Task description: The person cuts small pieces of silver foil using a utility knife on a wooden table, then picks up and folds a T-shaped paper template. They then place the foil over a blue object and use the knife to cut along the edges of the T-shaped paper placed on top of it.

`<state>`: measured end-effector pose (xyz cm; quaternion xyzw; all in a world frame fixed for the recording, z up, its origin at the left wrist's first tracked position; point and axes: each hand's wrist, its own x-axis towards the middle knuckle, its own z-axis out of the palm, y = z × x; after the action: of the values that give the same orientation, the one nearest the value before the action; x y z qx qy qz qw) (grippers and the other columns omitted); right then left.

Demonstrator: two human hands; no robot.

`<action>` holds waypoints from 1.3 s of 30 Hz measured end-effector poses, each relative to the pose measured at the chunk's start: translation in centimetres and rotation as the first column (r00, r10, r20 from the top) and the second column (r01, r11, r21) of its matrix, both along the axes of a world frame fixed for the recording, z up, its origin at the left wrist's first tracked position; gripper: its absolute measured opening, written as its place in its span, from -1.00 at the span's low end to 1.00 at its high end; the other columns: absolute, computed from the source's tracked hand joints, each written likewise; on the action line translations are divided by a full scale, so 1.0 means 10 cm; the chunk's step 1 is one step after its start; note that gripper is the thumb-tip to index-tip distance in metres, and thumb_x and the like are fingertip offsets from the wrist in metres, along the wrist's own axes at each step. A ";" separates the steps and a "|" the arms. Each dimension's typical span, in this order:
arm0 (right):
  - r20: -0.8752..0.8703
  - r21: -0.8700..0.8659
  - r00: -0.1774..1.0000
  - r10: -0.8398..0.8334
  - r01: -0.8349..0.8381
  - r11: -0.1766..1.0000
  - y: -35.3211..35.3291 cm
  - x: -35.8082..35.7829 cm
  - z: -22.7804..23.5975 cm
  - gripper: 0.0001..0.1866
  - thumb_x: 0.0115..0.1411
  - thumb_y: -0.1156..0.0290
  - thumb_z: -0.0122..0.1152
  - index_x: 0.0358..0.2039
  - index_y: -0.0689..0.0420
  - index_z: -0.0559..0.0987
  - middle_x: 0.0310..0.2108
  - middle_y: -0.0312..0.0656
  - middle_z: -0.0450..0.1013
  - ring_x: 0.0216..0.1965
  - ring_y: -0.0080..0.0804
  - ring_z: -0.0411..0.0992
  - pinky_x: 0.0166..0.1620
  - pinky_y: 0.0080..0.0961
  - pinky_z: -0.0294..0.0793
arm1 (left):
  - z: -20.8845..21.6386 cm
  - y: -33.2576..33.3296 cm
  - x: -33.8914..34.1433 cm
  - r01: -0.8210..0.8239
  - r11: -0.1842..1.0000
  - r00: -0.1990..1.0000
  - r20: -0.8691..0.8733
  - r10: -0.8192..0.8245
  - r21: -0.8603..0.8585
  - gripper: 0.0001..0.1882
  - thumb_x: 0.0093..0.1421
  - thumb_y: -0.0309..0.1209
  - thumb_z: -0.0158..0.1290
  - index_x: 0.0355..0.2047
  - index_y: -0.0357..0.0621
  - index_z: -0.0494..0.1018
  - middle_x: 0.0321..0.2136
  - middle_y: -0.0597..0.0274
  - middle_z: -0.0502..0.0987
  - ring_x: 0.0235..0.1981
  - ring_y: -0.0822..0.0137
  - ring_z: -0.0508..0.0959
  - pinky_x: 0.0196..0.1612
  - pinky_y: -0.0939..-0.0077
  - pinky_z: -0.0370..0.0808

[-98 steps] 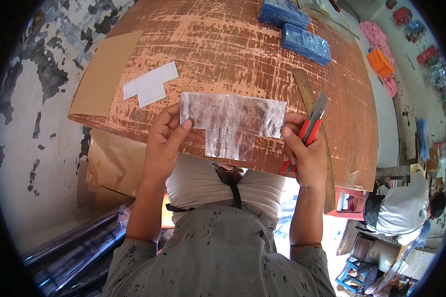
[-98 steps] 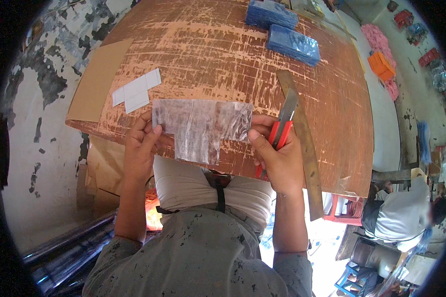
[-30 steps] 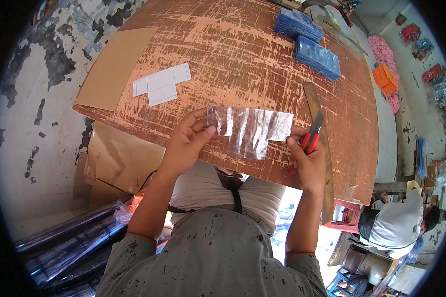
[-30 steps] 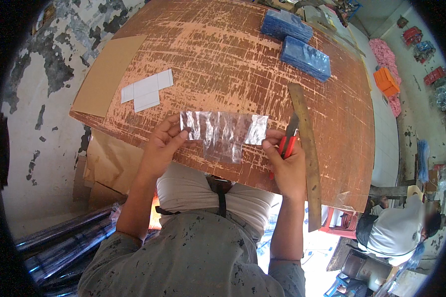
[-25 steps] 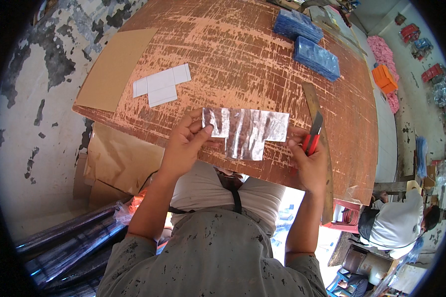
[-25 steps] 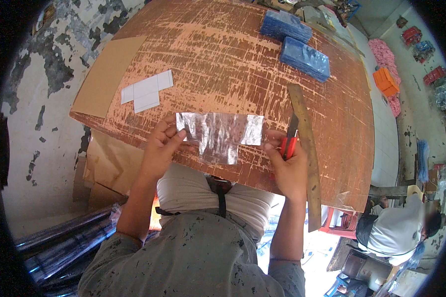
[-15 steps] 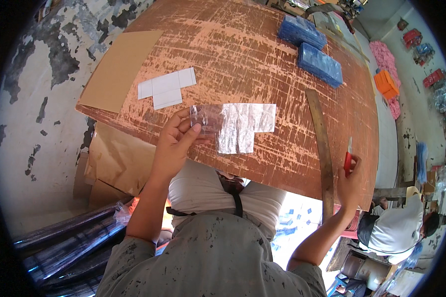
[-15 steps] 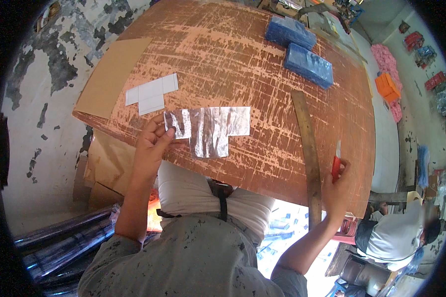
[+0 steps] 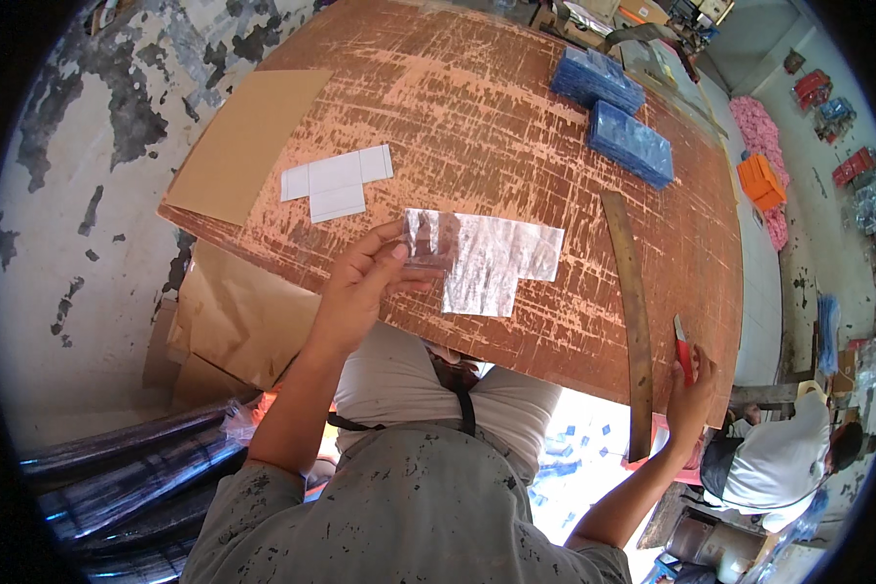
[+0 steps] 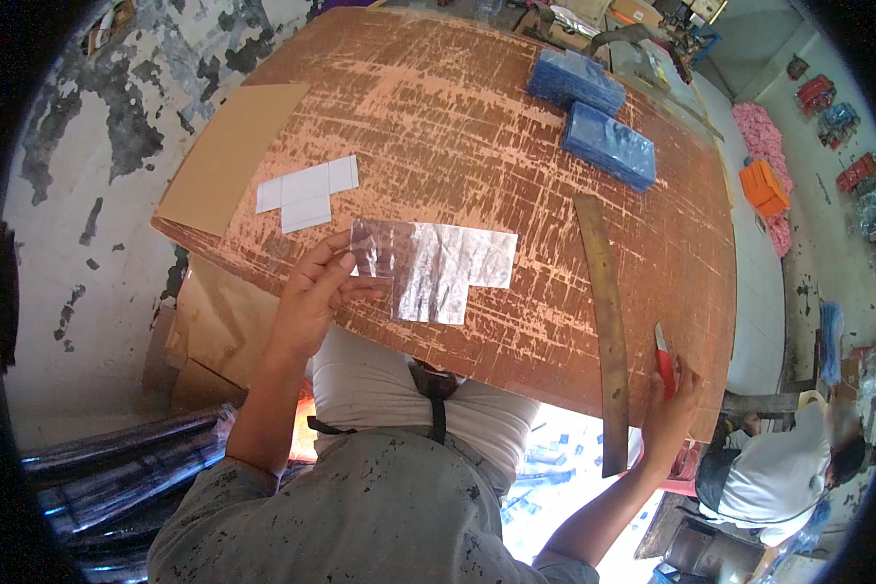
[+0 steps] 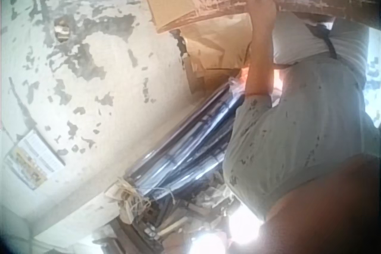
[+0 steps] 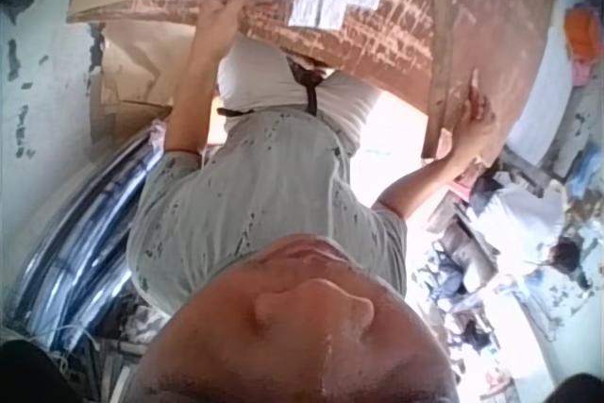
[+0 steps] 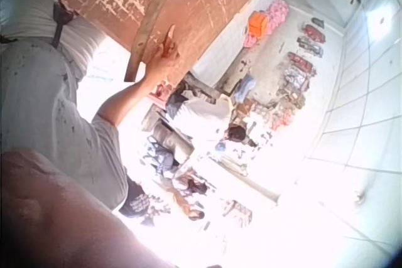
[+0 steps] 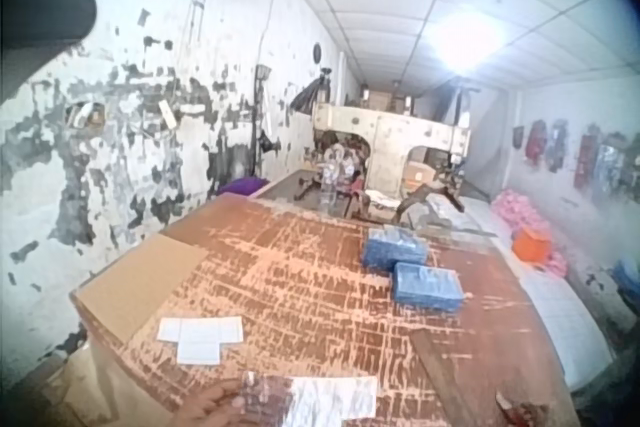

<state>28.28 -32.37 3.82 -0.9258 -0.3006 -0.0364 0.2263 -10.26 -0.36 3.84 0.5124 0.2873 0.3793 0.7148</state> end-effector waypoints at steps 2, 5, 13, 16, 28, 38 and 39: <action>0.225 -0.052 0.971 0.080 -0.070 0.996 0.01 -0.13 0.09 -0.51 0.40 0.39 0.28 0.30 0.19 0.51 0.18 0.08 0.46 0.23 0.05 0.46 0.28 -0.10 0.40 | -0.01 0.00 0.00 0.002 1.000 1.000 0.012 -0.001 -0.016 -0.56 0.57 -0.37 -0.06 0.36 -0.29 0.33 0.12 -0.02 0.61 -0.05 0.07 0.74 0.00 0.26 0.71; 0.232 0.054 0.967 0.106 -0.121 0.991 0.18 -0.46 0.39 -0.51 0.39 0.37 0.28 0.28 0.23 0.49 0.20 0.10 0.44 0.27 0.11 0.42 0.31 -0.06 0.40 | -0.03 -0.01 0.03 0.007 0.999 0.999 0.033 -0.005 -0.049 -0.57 0.57 -0.39 -0.07 0.36 -0.29 0.34 0.12 0.00 0.61 -0.05 0.07 0.74 -0.01 0.24 0.72; -0.031 0.388 0.858 0.513 -0.463 0.797 0.87 -1.32 0.46 -0.36 0.40 0.36 0.31 0.43 0.21 0.36 0.36 0.12 0.36 0.40 0.03 0.33 0.40 -0.05 0.30 | -0.04 -0.12 0.08 0.063 0.996 0.998 0.006 -0.063 -0.062 -0.58 0.56 -0.47 -0.11 0.36 -0.34 0.29 0.13 -0.04 0.58 0.01 0.08 0.72 0.06 0.26 0.70; -0.266 0.659 0.724 0.637 -0.346 0.668 1.20 -1.59 0.22 -0.28 0.40 0.45 0.29 0.50 0.22 0.25 0.39 0.09 0.34 0.39 -0.07 0.34 0.40 -0.11 0.33 | 0.01 -0.22 0.04 0.124 0.992 0.992 -0.023 -0.125 -0.027 -0.59 0.55 -0.51 -0.11 0.35 -0.34 0.30 0.12 -0.05 0.59 -0.01 0.11 0.72 0.06 0.27 0.70; -0.603 0.752 0.427 0.674 0.023 0.659 1.47 -1.73 0.13 -0.53 0.40 0.64 0.22 0.29 0.30 0.42 -0.26 -0.29 0.50 -0.33 -0.51 0.61 -0.21 -0.46 0.79 | -0.14 1.33 -0.89 0.220 0.401 0.481 -0.457 0.748 0.889 -0.33 0.30 -0.20 0.30 0.35 -0.17 0.42 0.31 -0.08 0.46 0.31 -0.01 0.47 0.43 0.00 0.28; -0.671 0.703 0.381 0.636 0.052 0.710 1.34 -1.62 -0.03 -0.52 0.43 0.60 0.21 0.32 0.30 0.38 -0.10 -0.14 0.60 -0.27 -0.43 0.65 -0.26 -0.47 0.74 | 0.09 1.47 -0.88 0.402 0.598 0.361 -0.720 0.592 0.693 -0.10 0.04 0.01 0.46 0.32 -0.18 0.48 0.19 -0.07 0.49 0.27 -0.12 0.45 0.48 -0.02 0.18; -0.669 0.703 0.382 0.637 0.050 0.709 1.35 -1.61 -0.04 -0.52 0.43 0.60 0.21 0.32 0.30 0.38 -0.10 -0.14 0.60 -0.27 -0.43 0.65 -0.26 -0.47 0.74 | 0.09 1.48 -0.87 0.366 0.600 0.373 -0.703 0.606 0.711 -0.10 -0.01 0.01 0.48 0.29 -0.16 0.51 0.17 -0.06 0.51 0.25 -0.12 0.46 0.46 -0.01 0.22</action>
<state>12.16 -18.88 3.42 -0.5933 -0.2772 0.3994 0.6415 -18.97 14.49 4.70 0.8593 0.4747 0.1699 0.0861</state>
